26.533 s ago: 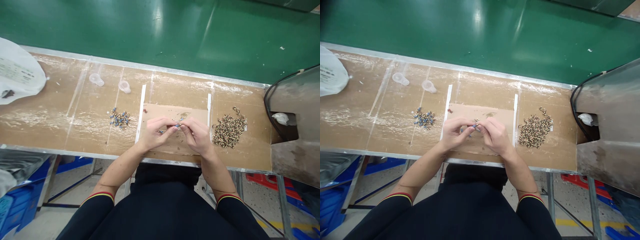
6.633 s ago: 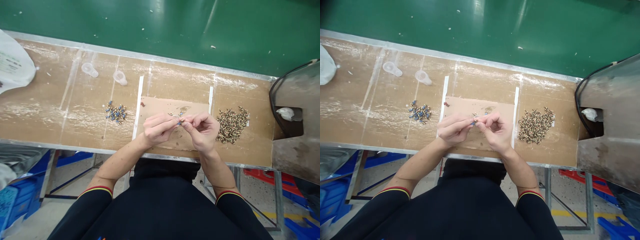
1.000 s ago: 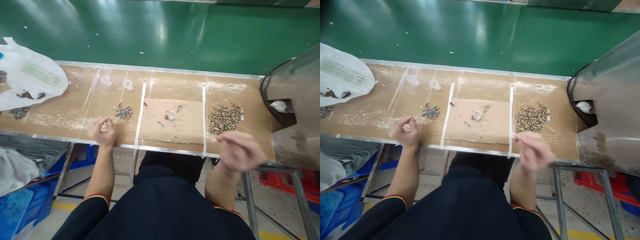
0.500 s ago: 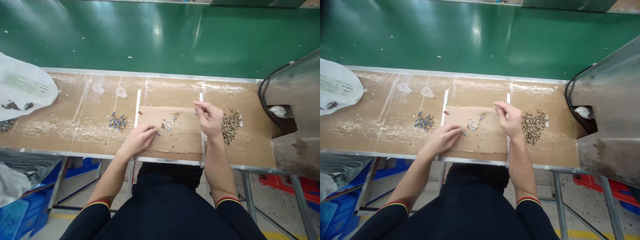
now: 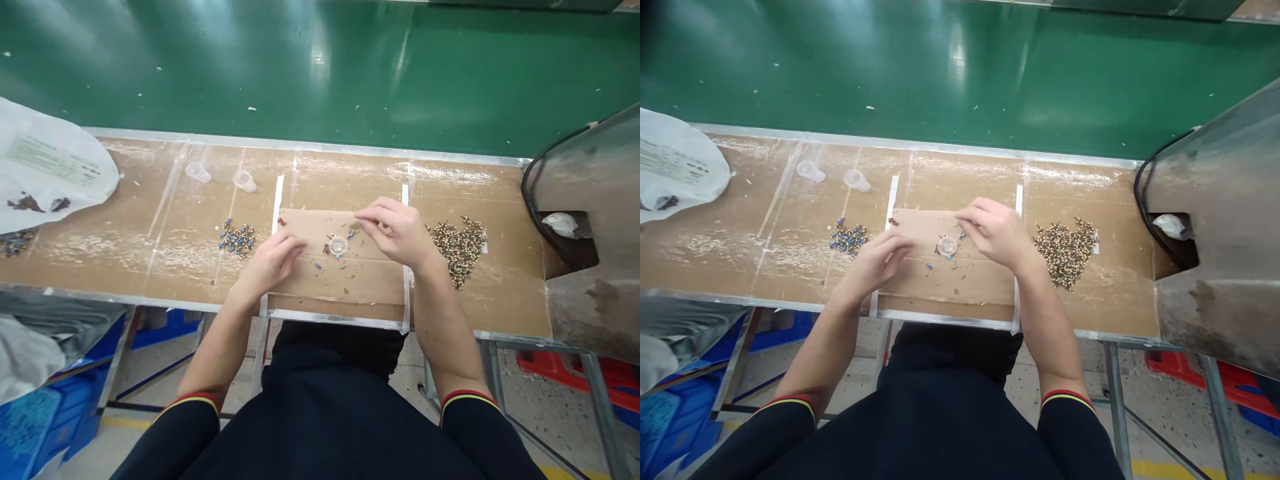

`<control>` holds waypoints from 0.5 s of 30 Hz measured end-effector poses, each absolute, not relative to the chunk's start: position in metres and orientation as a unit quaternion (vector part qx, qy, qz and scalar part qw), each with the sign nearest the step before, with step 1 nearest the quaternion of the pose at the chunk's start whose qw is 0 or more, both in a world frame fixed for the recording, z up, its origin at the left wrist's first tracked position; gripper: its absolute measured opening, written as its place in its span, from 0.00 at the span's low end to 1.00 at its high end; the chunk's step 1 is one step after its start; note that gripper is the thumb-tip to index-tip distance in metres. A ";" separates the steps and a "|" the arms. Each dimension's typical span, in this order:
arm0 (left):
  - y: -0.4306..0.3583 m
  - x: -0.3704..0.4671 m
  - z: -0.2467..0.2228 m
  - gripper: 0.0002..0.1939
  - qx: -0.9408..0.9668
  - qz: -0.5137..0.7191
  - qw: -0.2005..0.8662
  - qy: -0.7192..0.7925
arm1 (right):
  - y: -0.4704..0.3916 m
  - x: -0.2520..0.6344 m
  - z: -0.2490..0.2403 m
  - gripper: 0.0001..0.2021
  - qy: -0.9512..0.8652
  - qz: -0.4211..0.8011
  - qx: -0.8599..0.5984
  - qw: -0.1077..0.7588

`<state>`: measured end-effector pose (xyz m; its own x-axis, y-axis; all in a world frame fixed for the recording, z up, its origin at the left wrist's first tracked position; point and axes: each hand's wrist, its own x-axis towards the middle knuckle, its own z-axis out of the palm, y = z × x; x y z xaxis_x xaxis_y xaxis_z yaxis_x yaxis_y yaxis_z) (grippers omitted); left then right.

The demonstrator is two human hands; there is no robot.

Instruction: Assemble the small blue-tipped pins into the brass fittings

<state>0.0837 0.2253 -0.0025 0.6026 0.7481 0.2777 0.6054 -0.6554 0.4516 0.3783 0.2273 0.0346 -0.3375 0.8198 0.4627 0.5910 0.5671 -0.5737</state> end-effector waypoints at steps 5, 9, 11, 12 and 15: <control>0.237 0.101 0.027 0.15 0.849 0.294 0.213 0.384 | 0.233 0.378 0.041 0.10 -0.792 0.180 -0.441 0.382; 0.253 0.123 0.031 0.09 0.794 0.379 0.324 0.348 | 0.226 0.380 0.026 0.09 -0.834 0.234 -0.404 0.292; 0.259 0.133 0.024 0.09 0.718 0.442 0.416 0.341 | 0.222 0.381 0.022 0.09 -0.858 0.244 -0.379 0.247; 0.261 0.137 0.019 0.12 0.673 0.470 0.459 0.339 | 0.221 0.381 0.021 0.09 -0.865 0.243 -0.373 0.230; 0.262 0.145 0.000 0.20 0.554 0.515 0.558 0.341 | 0.220 0.381 0.020 0.08 -0.875 0.234 -0.377 0.192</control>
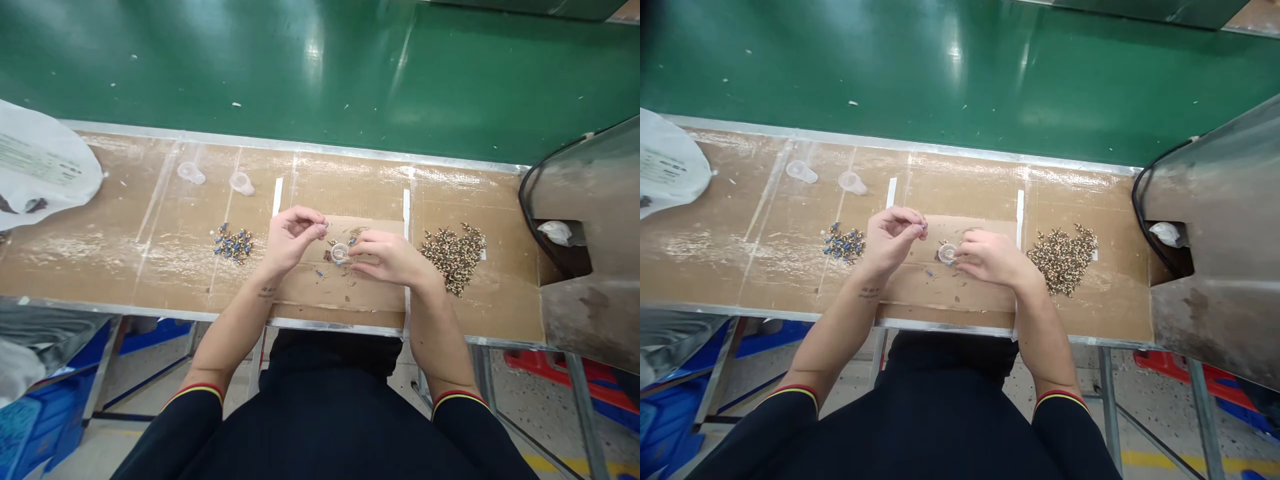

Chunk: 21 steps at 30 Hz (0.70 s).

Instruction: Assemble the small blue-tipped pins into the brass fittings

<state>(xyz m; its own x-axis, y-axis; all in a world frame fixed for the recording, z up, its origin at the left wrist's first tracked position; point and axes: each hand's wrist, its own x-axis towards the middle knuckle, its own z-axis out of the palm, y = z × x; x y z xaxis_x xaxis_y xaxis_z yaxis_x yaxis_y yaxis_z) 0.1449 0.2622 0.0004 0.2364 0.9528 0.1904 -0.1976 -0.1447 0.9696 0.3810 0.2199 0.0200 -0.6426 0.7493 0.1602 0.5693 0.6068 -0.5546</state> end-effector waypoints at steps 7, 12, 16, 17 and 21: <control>0.257 0.145 -0.021 0.24 0.450 0.488 0.660 0.353 | 0.221 0.373 0.010 0.12 -0.886 0.200 -0.378 0.177; 0.260 0.143 -0.020 0.23 0.425 0.489 0.669 0.364 | 0.219 0.369 0.012 0.09 -0.889 0.209 -0.364 0.182; 0.259 0.143 -0.020 0.22 0.415 0.485 0.681 0.358 | 0.217 0.370 0.014 0.08 -0.888 0.209 -0.365 0.184; 0.259 0.143 -0.021 0.22 0.419 0.485 0.680 0.357 | 0.217 0.370 0.014 0.08 -0.888 0.209 -0.366 0.185; 0.258 0.143 -0.024 0.19 0.438 0.488 0.666 0.357 | 0.218 0.369 0.011 0.11 -0.888 0.200 -0.368 0.191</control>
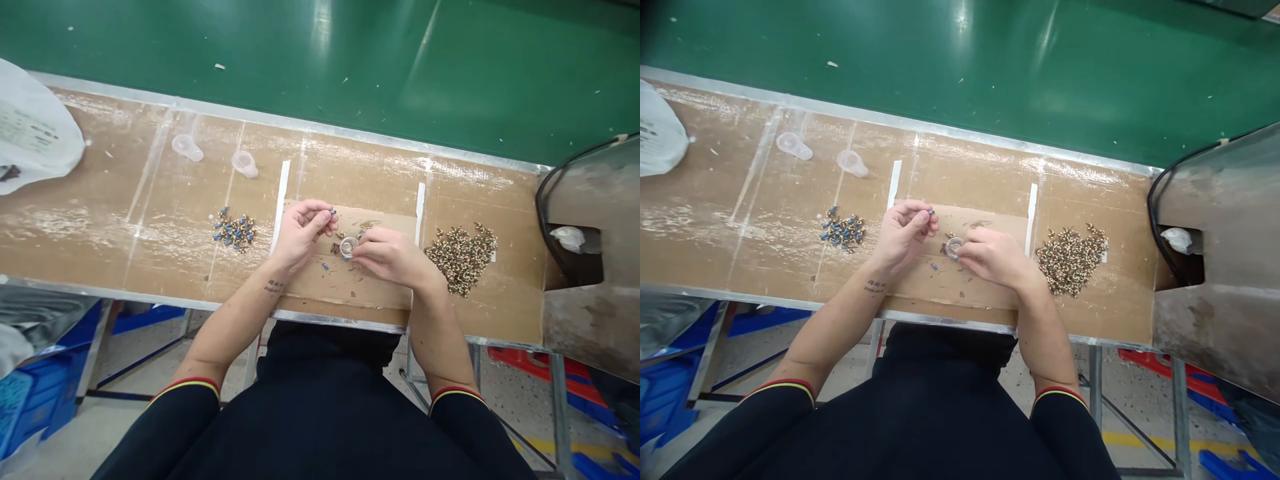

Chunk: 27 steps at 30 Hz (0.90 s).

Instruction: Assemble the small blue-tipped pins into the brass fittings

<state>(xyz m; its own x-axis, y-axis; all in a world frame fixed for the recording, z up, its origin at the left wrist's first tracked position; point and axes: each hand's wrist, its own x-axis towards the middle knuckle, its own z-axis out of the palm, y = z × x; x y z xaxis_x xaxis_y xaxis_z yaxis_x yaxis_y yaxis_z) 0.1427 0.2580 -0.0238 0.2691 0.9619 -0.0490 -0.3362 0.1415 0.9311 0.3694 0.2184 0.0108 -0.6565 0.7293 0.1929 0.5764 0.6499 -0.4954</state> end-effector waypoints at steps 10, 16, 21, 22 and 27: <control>0.258 0.145 -0.016 0.20 0.367 0.504 0.709 0.331 | 0.219 0.370 0.013 0.15 -0.863 0.179 -0.402 0.248; 0.258 0.146 -0.013 0.20 0.341 0.502 0.724 0.330 | 0.221 0.379 0.015 0.12 -0.874 0.198 -0.385 0.220; 0.257 0.147 -0.013 0.20 0.338 0.500 0.727 0.327 | 0.221 0.363 0.004 0.13 -0.871 0.166 -0.387 0.254; 0.257 0.148 -0.014 0.20 0.339 0.499 0.727 0.329 | 0.220 0.359 0.002 0.13 -0.867 0.153 -0.394 0.263; 0.257 0.149 -0.014 0.20 0.333 0.502 0.730 0.322 | 0.219 0.344 -0.007 0.14 -0.853 0.081 -0.418 0.302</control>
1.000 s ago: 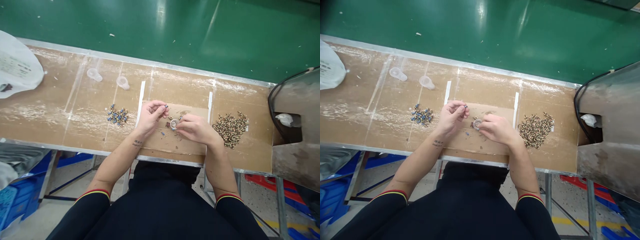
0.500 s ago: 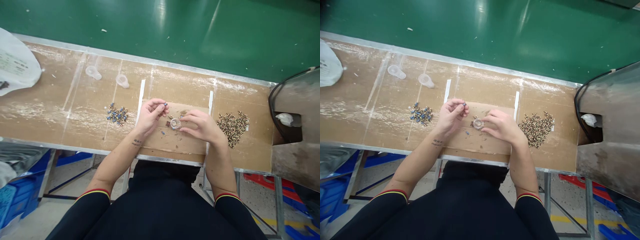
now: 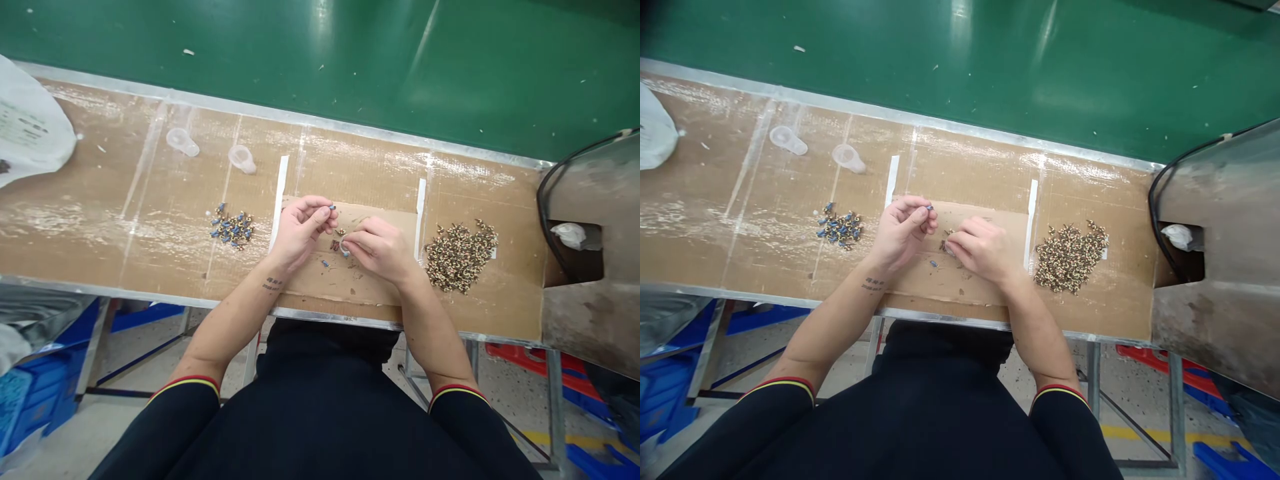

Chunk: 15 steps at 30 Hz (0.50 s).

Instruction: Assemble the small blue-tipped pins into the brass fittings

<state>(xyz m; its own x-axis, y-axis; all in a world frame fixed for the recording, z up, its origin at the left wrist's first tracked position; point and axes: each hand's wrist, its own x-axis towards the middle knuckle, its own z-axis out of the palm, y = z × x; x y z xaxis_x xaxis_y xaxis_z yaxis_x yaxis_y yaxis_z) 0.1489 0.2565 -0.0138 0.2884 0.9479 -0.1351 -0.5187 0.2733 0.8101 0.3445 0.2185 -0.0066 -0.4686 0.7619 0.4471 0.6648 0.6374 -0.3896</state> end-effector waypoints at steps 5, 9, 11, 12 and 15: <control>0.256 0.150 -0.012 0.19 0.333 0.506 0.729 0.319 | 0.218 0.345 -0.006 0.15 -0.853 0.067 -0.425 0.296; 0.256 0.150 -0.012 0.20 0.338 0.510 0.721 0.326 | 0.217 0.344 -0.006 0.16 -0.850 0.063 -0.449 0.269; 0.256 0.149 -0.013 0.20 0.339 0.510 0.717 0.333 | 0.216 0.342 -0.006 0.16 -0.848 0.054 -0.457 0.264; 0.256 0.149 -0.013 0.20 0.339 0.508 0.716 0.337 | 0.216 0.341 -0.005 0.16 -0.847 0.049 -0.459 0.263; 0.256 0.149 -0.014 0.20 0.341 0.504 0.713 0.347 | 0.216 0.340 -0.005 0.17 -0.849 0.038 -0.457 0.262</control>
<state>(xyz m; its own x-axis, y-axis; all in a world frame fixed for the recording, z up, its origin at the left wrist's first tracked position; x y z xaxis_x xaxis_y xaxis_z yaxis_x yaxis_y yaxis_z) 0.1490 0.2560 -0.0140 0.2509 0.9561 -0.1511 -0.4825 0.2588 0.8368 0.3404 0.2157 -0.0047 -0.4455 0.7958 0.4101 0.7562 0.5797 -0.3036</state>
